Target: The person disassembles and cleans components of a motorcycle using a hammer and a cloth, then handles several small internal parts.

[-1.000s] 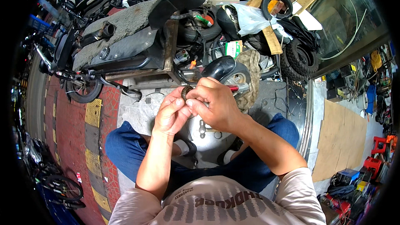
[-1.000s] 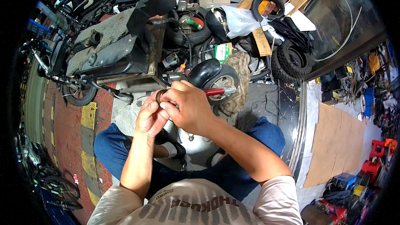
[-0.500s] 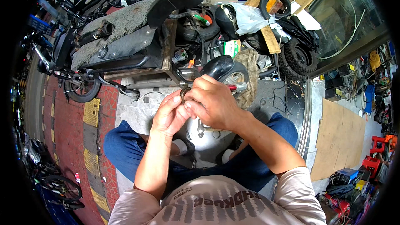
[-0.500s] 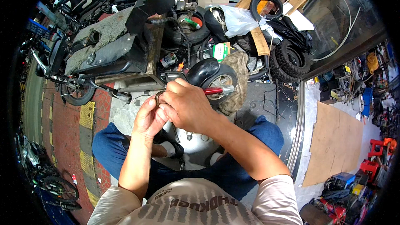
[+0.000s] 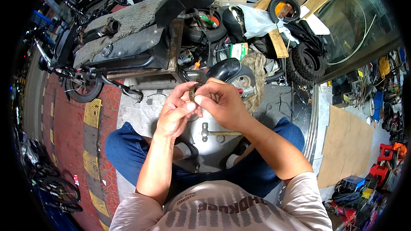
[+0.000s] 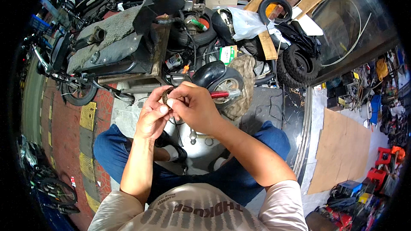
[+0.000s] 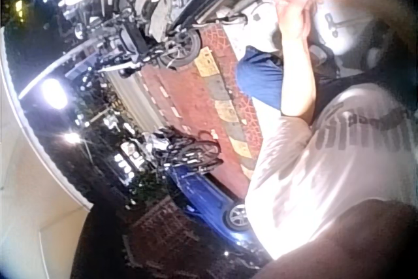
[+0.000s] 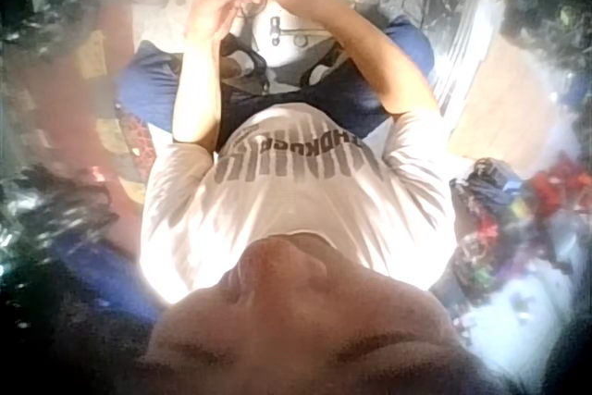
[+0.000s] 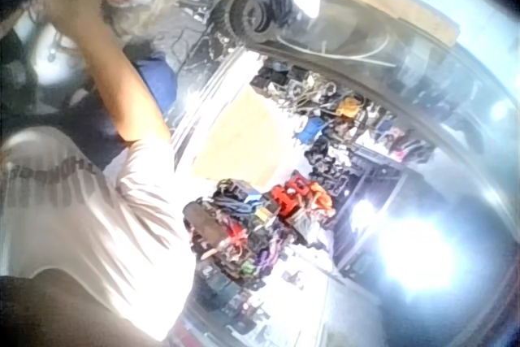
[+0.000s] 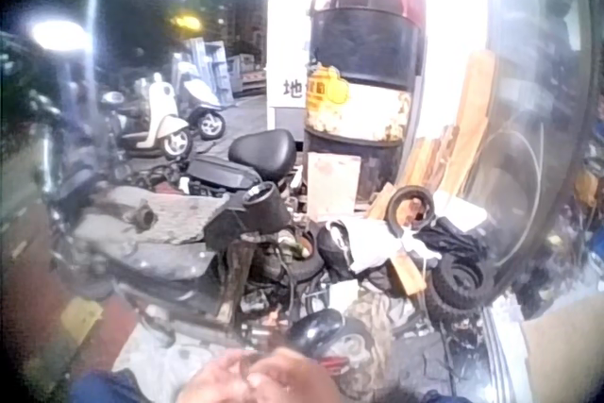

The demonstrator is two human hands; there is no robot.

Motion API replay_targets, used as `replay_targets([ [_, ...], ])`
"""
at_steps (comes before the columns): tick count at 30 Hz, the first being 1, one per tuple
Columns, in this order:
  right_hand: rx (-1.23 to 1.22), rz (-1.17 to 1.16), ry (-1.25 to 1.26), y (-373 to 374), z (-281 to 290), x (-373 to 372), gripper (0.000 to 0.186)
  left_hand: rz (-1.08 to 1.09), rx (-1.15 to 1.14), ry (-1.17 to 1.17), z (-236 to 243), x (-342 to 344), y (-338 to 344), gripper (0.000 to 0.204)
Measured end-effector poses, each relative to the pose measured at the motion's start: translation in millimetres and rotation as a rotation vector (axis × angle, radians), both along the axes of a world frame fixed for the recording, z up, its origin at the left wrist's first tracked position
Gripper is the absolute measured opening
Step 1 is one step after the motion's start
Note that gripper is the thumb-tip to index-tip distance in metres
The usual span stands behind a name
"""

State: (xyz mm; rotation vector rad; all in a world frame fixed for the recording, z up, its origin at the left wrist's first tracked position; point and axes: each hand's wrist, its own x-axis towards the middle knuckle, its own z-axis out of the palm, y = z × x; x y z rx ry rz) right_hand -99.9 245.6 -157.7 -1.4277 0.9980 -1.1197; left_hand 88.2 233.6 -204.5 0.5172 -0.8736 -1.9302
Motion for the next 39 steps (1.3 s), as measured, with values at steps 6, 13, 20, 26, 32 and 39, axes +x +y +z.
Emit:
replay_targets([
  [6,0.139,0.033,-0.172,-9,-21,-11,0.008,0.158,-0.218,-0.218,-2,-2,0,0.058],
  [13,0.042,0.059,-0.067,-9,-17,-11,0.01,0.158,-0.184,-0.203,-4,2,0,0.052],
  [20,0.027,0.058,-0.001,-7,-11,-10,0.009,0.162,-0.184,-0.189,-1,2,1,0.051],
  [26,0.081,0.104,-0.002,-8,-7,-14,0.008,0.248,-0.304,-0.326,11,-1,6,0.05],
  [32,0.113,0.127,-0.085,-8,-8,-14,0.006,0.372,-0.604,-0.538,18,-1,4,0.048],
  [39,0.195,0.179,-0.21,-10,-7,-17,0.008,0.42,-0.779,-0.705,25,0,6,0.044],
])
